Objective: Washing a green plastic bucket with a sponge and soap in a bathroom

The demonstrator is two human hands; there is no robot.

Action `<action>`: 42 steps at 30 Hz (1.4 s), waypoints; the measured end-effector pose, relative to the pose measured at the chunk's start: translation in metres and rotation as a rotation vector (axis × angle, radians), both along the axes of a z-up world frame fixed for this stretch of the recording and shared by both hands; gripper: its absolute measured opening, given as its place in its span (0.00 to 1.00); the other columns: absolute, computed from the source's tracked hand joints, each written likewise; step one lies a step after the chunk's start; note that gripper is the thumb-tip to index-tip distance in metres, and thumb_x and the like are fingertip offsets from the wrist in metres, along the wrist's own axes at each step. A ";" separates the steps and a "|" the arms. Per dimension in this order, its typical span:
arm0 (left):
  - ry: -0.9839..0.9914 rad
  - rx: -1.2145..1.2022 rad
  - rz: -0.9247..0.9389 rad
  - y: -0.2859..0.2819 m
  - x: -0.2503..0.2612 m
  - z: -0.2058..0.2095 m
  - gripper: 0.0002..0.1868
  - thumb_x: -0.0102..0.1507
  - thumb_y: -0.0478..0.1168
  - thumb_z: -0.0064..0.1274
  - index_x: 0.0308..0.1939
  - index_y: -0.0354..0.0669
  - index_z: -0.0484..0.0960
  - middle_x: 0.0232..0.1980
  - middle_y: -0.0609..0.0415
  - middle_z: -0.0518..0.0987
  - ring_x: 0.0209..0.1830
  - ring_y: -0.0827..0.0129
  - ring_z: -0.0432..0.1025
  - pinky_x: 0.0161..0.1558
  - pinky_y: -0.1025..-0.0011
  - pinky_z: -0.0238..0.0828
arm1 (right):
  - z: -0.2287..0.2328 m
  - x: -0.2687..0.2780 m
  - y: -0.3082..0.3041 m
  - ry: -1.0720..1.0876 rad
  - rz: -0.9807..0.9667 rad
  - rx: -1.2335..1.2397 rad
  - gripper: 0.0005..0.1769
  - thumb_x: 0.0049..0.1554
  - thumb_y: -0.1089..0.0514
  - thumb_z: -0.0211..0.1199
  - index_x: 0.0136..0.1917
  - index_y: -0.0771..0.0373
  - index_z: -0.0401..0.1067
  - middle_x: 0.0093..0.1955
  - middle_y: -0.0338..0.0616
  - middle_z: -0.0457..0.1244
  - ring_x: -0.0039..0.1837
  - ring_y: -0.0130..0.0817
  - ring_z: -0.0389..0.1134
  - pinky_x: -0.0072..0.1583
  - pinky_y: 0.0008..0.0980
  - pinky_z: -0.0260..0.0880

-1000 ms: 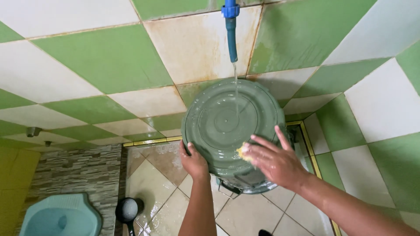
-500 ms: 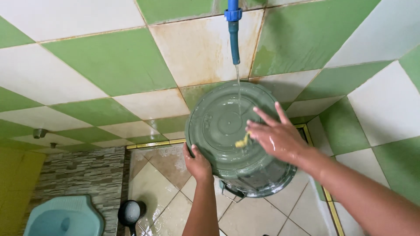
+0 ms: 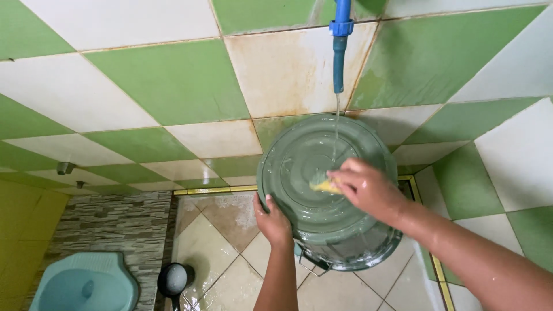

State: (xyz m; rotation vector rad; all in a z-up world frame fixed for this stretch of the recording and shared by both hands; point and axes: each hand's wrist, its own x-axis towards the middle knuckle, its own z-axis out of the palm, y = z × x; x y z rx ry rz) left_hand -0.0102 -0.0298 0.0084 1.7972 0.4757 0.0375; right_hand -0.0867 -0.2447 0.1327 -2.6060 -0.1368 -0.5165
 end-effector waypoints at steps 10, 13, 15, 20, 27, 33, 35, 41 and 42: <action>0.087 -0.323 0.051 -0.001 -0.021 0.051 0.28 0.71 0.46 0.44 0.75 0.46 0.68 0.75 0.35 0.68 0.78 0.44 0.58 0.75 0.53 0.55 | 0.007 -0.010 0.060 0.064 0.360 -0.260 0.11 0.60 0.50 0.63 0.55 0.45 0.81 0.63 0.38 0.70 0.73 0.37 0.64 0.74 0.36 0.58; 0.093 -0.386 0.067 -0.004 -0.025 0.056 0.28 0.74 0.52 0.31 0.76 0.51 0.68 0.76 0.40 0.67 0.79 0.50 0.58 0.78 0.56 0.50 | 0.030 0.029 0.083 0.506 0.496 -0.234 0.24 0.68 0.57 0.44 0.75 0.58 0.61 0.68 0.52 0.66 0.81 0.47 0.52 0.81 0.50 0.40; 0.073 -0.167 -0.023 -0.007 -0.024 0.043 0.29 0.75 0.55 0.28 0.78 0.56 0.65 0.78 0.44 0.65 0.79 0.53 0.58 0.79 0.57 0.48 | 0.017 0.065 0.091 0.542 0.439 -0.386 0.29 0.67 0.55 0.41 0.81 0.52 0.51 0.84 0.38 0.49 0.85 0.45 0.41 0.80 0.63 0.31; -0.029 -0.063 -0.065 -0.005 -0.016 0.017 0.27 0.73 0.46 0.31 0.76 0.45 0.65 0.77 0.44 0.66 0.79 0.54 0.58 0.77 0.60 0.49 | -0.008 0.147 0.059 0.648 -0.025 -0.368 0.35 0.67 0.41 0.32 0.84 0.48 0.38 0.87 0.37 0.34 0.86 0.37 0.28 0.80 0.59 0.19; 0.068 -0.393 0.100 -0.006 -0.016 0.042 0.30 0.71 0.53 0.30 0.71 0.45 0.72 0.69 0.46 0.77 0.70 0.61 0.72 0.69 0.68 0.65 | -0.031 0.062 0.108 0.439 0.519 -0.273 0.32 0.66 0.51 0.32 0.78 0.68 0.54 0.81 0.54 0.49 0.83 0.48 0.44 0.80 0.49 0.34; 0.083 -0.035 -0.098 -0.005 -0.010 0.040 0.35 0.67 0.48 0.48 0.77 0.45 0.61 0.77 0.51 0.66 0.79 0.58 0.59 0.76 0.64 0.51 | 0.003 0.030 0.023 0.564 0.369 -0.207 0.30 0.57 0.65 0.55 0.65 0.34 0.75 0.80 0.32 0.52 0.76 0.33 0.57 0.77 0.62 0.37; 0.112 -0.039 -0.095 -0.006 -0.012 0.047 0.34 0.68 0.48 0.46 0.77 0.46 0.60 0.78 0.51 0.65 0.79 0.59 0.58 0.77 0.63 0.51 | 0.015 0.052 0.017 0.620 0.262 -0.349 0.29 0.61 0.57 0.48 0.73 0.35 0.62 0.83 0.30 0.45 0.81 0.36 0.45 0.78 0.65 0.31; 0.056 0.030 -0.105 -0.008 -0.008 0.038 0.30 0.71 0.46 0.37 0.76 0.41 0.61 0.77 0.46 0.65 0.79 0.54 0.57 0.78 0.63 0.48 | 0.017 0.117 0.054 0.659 0.239 -0.357 0.32 0.65 0.55 0.38 0.82 0.53 0.42 0.87 0.37 0.32 0.87 0.36 0.27 0.80 0.54 0.20; 0.086 0.000 -0.113 -0.005 -0.010 0.047 0.30 0.71 0.45 0.37 0.77 0.40 0.59 0.79 0.48 0.63 0.80 0.56 0.56 0.79 0.63 0.47 | 0.012 0.122 0.058 0.652 0.282 -0.341 0.33 0.67 0.51 0.38 0.83 0.48 0.40 0.87 0.33 0.37 0.86 0.31 0.30 0.81 0.55 0.21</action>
